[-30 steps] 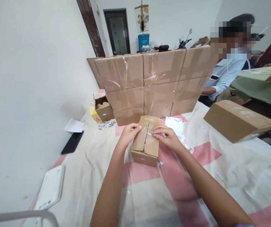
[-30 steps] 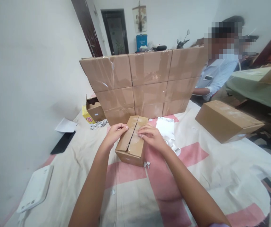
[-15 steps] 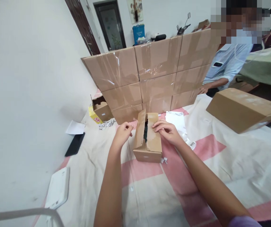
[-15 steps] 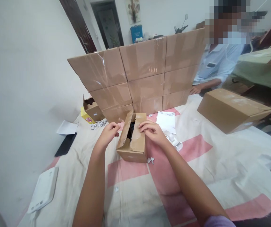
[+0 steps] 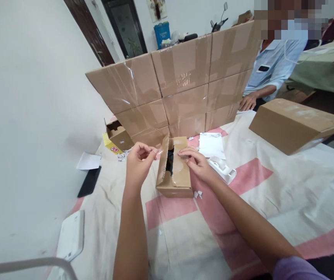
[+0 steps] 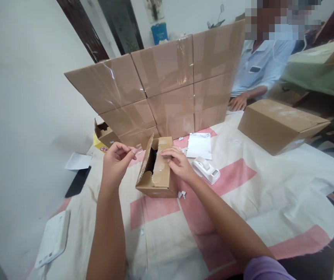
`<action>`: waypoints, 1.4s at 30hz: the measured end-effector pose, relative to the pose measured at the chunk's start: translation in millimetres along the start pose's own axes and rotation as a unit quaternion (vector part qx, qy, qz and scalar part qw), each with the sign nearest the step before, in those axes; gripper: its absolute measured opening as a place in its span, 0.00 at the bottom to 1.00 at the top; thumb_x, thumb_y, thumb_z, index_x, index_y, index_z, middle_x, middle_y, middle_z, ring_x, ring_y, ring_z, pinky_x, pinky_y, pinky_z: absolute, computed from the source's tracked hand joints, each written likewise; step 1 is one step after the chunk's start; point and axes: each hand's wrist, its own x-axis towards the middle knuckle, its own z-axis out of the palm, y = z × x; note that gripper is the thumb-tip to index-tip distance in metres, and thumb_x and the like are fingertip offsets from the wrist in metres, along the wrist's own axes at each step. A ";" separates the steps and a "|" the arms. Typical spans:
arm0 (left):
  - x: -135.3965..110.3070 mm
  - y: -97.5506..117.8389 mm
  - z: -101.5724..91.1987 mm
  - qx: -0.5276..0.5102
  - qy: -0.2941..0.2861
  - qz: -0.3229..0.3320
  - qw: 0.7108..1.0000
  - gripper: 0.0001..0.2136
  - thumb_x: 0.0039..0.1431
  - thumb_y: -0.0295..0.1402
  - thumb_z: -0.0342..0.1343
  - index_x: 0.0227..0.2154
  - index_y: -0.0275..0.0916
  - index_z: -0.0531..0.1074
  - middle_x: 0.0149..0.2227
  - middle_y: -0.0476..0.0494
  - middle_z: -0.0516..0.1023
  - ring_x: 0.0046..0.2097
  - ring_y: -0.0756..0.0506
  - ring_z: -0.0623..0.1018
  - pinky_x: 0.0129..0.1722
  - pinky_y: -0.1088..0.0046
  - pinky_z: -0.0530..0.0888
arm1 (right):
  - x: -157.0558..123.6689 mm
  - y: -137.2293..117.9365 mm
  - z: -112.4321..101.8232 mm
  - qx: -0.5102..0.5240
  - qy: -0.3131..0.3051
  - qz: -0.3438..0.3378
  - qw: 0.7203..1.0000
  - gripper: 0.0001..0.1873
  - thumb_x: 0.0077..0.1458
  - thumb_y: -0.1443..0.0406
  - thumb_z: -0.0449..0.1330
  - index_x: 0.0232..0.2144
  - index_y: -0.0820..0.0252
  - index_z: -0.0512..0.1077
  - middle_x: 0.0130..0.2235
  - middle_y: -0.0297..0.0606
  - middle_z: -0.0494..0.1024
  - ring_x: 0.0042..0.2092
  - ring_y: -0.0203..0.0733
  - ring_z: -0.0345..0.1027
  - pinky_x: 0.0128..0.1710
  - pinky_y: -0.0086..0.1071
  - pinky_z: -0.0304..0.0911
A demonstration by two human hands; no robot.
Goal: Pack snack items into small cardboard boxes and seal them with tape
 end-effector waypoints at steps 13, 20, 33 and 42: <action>-10.8 -13.8 36.8 0.076 -0.008 -0.031 0.997 0.16 0.50 0.40 0.67 0.31 0.42 0.65 0.30 0.51 0.78 0.28 0.51 0.76 0.30 0.77 0.70 | -10.2 5.5 6.9 -0.007 0.009 0.016 1.000 0.25 0.60 0.73 0.53 0.57 0.48 0.70 0.52 0.39 0.77 0.58 0.49 0.68 0.61 0.49 0.63; -6.1 -32.8 41.8 0.062 -0.030 -0.085 0.994 0.17 0.49 0.39 0.67 0.33 0.41 0.64 0.32 0.52 0.76 0.25 0.52 0.77 0.29 0.77 0.72 | -10.4 5.0 8.2 -0.007 0.025 0.009 1.000 0.31 0.59 0.72 0.53 0.64 0.48 0.64 0.58 0.43 0.71 0.57 0.47 0.68 0.61 0.47 0.63; -12.7 -31.8 37.6 0.025 -0.054 -0.070 0.996 0.19 0.49 0.37 0.68 0.32 0.41 0.60 0.33 0.50 0.80 0.22 0.56 0.67 0.25 0.80 0.66 | -7.6 0.5 9.7 0.007 0.002 0.013 1.000 0.28 0.62 0.73 0.51 0.62 0.50 0.68 0.52 0.39 0.80 0.58 0.48 0.66 0.61 0.51 0.61; -3.8 -29.2 41.3 0.105 -0.007 -0.073 0.992 0.15 0.51 0.39 0.66 0.31 0.40 0.65 0.27 0.54 0.77 0.18 0.56 0.67 0.20 0.81 0.63 | -8.5 -1.2 9.0 0.018 0.012 0.007 1.000 0.23 0.58 0.75 0.53 0.49 0.52 0.79 0.47 0.40 0.81 0.55 0.47 0.66 0.59 0.48 0.64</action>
